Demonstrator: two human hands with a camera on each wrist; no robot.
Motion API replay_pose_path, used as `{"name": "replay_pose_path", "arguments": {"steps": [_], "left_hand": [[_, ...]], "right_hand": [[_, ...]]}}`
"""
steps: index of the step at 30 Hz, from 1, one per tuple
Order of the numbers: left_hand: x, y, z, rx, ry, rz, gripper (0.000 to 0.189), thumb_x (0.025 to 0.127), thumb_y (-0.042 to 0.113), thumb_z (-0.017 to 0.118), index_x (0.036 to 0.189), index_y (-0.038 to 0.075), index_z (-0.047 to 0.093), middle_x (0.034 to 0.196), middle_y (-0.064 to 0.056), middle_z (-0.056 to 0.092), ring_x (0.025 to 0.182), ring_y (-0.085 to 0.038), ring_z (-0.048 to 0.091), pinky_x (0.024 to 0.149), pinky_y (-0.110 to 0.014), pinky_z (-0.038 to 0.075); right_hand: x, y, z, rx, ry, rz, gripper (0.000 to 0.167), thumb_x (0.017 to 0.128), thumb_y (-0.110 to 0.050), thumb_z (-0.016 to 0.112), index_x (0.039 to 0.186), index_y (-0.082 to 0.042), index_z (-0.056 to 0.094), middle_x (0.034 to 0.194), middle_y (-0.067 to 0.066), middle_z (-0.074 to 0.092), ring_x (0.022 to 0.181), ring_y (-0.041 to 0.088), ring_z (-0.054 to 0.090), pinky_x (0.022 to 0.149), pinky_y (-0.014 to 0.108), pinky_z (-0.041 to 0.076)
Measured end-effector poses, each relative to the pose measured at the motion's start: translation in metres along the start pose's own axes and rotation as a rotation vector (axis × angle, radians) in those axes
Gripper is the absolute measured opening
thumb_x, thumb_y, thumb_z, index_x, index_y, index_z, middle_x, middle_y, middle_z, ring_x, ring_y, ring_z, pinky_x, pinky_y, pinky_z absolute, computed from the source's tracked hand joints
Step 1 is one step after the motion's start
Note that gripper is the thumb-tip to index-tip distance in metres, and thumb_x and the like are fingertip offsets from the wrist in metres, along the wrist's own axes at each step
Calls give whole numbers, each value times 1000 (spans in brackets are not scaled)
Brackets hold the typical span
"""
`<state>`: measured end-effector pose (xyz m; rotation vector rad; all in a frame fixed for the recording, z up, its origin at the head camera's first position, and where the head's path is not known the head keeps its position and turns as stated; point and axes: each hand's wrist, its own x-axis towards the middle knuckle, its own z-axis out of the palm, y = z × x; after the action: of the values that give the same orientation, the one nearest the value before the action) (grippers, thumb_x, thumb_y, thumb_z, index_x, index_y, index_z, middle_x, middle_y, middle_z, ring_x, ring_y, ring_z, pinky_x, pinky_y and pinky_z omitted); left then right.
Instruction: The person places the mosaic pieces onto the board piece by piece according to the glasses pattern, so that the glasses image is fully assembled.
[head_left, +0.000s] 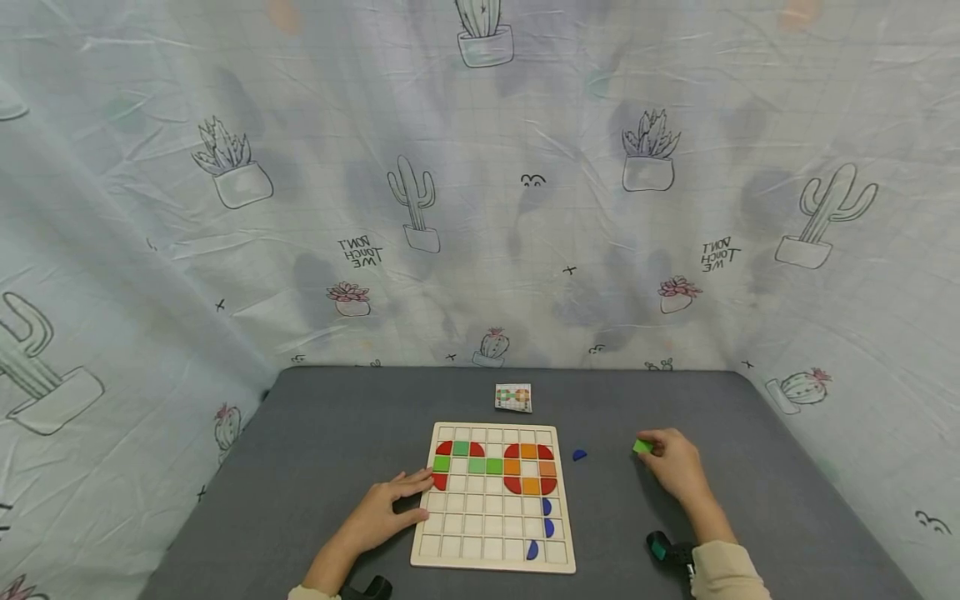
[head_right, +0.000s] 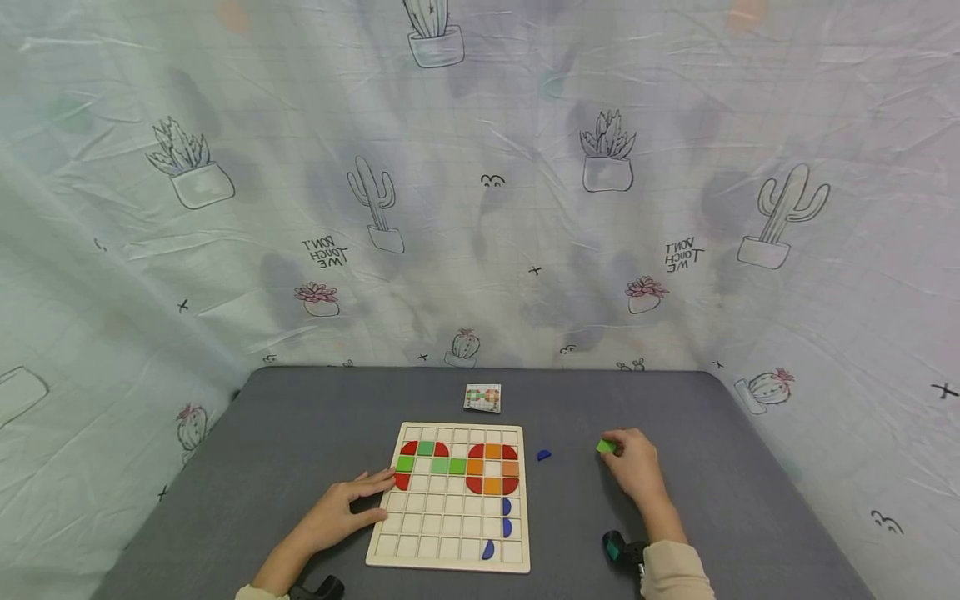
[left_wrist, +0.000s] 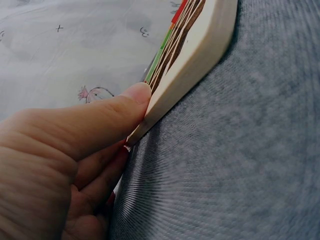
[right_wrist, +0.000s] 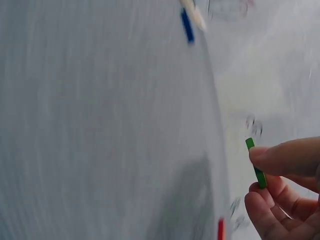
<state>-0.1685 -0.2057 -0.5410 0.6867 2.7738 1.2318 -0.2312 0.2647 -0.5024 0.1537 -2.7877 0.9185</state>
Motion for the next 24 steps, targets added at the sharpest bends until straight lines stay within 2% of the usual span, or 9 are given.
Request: {"name": "replay_pose_path", "arguments": {"steps": [5,16,24], "left_hand": [[0,0,0,-6,4,-2,54,85,40,66,129,9,60,140,-7,52,128,-31,49,110,-56,31],[0,-1,2,-2,1,-14,55,85,42,67,129,9,61,140,-6,52,129,-31,48,110,-55,31],[-1,0,1,-2,-8,-22,56,85,42,67,130,9,60,140,-7,51,129,-33,47,110,-57,30]], "right_hand": [[-2,-26,13,65,-9,-45,27,82,-5,71,109,1,70,103,16,62,91,31,64,75,42,59],[-14,-89,56,191,-48,-62,24,82,-7,74,105,-7,71,99,4,61,88,17,60,78,37,59],[-21,-129,86,300,-125,-191,25,83,-8,72,107,-6,71,99,0,59,91,20,61,79,34,59]]}}
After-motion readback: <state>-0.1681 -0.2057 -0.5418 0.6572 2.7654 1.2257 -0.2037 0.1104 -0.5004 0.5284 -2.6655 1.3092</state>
